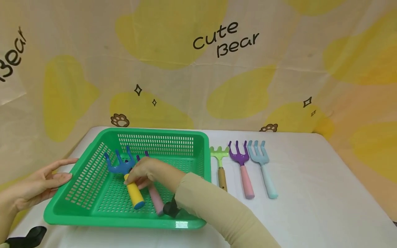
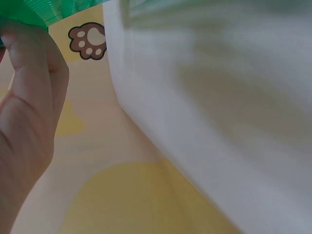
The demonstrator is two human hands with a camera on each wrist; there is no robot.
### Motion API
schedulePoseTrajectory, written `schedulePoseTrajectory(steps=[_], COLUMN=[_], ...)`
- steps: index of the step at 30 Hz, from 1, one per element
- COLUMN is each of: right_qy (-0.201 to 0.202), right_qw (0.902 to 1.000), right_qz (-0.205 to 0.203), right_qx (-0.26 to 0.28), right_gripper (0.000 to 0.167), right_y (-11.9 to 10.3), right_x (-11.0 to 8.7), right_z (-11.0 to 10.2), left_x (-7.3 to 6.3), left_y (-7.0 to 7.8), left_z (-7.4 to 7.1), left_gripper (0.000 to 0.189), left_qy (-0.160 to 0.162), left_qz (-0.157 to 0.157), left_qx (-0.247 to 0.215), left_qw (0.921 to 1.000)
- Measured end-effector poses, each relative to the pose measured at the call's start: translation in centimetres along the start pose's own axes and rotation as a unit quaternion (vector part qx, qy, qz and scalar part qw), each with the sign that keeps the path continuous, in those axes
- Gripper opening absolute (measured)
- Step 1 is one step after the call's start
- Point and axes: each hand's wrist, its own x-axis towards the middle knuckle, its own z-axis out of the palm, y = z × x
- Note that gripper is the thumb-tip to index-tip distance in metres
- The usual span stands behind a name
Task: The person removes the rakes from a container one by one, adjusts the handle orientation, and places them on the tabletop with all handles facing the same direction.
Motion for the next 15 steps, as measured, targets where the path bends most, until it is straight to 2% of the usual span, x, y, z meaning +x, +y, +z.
schedulePoseTrajectory(steps=[6, 15], right_qy=[0.000, -0.003], right_qw=[1.0000, 0.9992], right_qz=[-0.005, -0.014], right_qx=[0.008, 0.037], right_gripper=[0.015, 0.016], right_y=[-0.03, 0.04], right_x=[-0.21, -0.36], right_z=[-0.45, -0.68], left_x=[-0.02, 0.04], left_y=[-0.09, -0.26], left_z=[0.17, 0.20], left_gripper=[0.055, 0.057], left_qy=[-0.007, -0.019], left_qz=[0.007, 0.000], left_qx=[-0.004, -0.023], left_qw=[0.9999, 0.9996])
